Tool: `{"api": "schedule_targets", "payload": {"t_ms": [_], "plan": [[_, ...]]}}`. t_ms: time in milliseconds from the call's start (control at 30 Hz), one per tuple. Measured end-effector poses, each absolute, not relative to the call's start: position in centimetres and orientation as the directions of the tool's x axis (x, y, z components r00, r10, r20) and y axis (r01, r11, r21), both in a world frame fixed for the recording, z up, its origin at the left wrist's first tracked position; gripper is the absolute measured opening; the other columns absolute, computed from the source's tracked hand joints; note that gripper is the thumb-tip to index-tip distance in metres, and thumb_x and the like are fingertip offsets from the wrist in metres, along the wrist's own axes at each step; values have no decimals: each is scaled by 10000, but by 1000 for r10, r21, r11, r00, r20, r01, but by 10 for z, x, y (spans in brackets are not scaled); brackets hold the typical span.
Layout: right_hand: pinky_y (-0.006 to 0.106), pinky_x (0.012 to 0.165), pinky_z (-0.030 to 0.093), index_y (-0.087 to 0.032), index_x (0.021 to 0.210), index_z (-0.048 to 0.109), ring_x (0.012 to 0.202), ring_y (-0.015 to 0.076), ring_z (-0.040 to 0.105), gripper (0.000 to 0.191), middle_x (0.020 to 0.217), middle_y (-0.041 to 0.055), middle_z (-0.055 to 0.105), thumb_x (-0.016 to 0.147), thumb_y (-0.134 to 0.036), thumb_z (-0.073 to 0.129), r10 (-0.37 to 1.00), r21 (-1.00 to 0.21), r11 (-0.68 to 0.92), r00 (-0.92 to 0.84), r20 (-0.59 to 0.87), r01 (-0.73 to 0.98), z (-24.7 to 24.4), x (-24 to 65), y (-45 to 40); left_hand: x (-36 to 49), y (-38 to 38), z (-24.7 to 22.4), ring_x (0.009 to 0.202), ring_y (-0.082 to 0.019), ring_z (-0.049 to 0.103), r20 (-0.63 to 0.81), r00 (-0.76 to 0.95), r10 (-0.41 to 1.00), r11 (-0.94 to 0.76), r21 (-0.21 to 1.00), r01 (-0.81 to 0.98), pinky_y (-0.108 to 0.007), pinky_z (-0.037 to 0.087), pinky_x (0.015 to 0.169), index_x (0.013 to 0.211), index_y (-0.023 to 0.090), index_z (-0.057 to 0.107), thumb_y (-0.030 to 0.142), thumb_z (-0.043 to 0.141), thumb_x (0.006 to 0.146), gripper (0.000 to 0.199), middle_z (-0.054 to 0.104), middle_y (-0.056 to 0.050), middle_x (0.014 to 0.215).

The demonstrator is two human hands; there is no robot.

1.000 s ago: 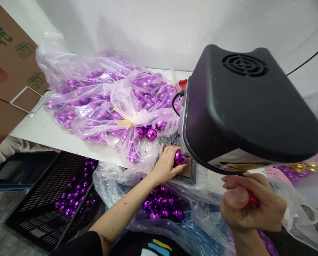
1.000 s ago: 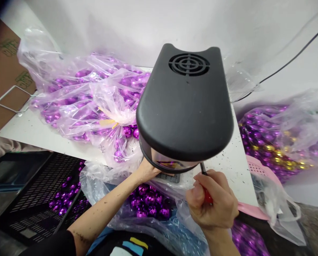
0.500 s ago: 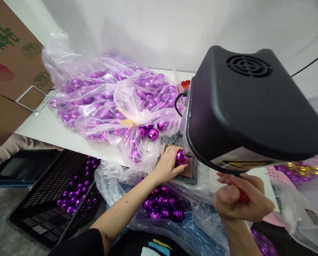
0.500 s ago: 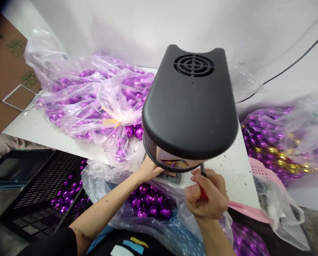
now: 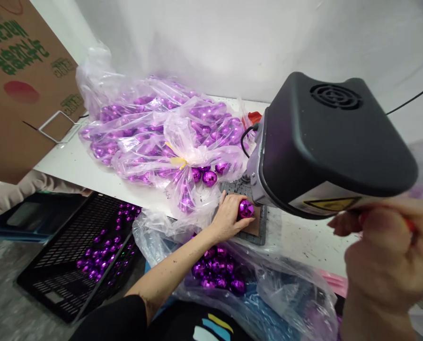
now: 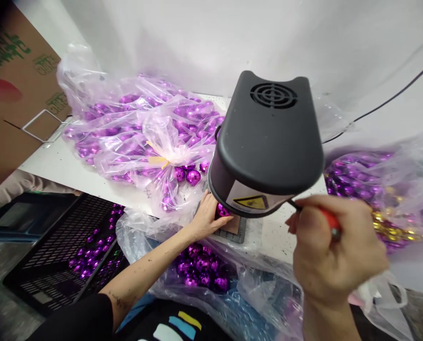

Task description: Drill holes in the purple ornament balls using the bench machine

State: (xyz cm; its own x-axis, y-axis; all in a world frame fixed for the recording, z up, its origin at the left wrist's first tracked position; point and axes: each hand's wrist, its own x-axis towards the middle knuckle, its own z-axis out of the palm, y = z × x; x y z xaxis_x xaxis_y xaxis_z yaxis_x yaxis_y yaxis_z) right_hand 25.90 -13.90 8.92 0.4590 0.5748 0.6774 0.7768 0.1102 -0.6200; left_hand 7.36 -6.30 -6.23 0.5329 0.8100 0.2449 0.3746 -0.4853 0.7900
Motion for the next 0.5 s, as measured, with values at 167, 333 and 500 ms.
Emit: {"api": "schedule_targets", "payload": {"t_ms": [167,333,500], "plan": [[227,368,339,-160,742,620,398,96,454,288,476,-46,436,835,-432,642,629,-779,208,529,570,592,127,259,-100,33,-98,-38,1211,-277,577,202,451,869,-370,872,321,-445,462,1061,1337,208,469,405,672,916,508,603,-126,1294],[211,364,343,-164,739,606,401,94,464,250,477,-39,452,831,-395,635,632,-797,216,542,555,565,126,259,-96,-24,-153,-35,1278,-269,566,-105,577,810,-199,876,439,-443,455,1100,1387,262,466,366,689,911,536,595,-97,1360],[207,368,346,-169,735,580,388,87,449,282,481,-38,439,844,-426,619,639,-800,189,548,540,569,124,260,-95,-43,-162,-40,1360,-338,510,-243,609,755,-183,813,552,-517,430,1133,1467,257,461,453,825,777,804,533,-132,1472]]}}
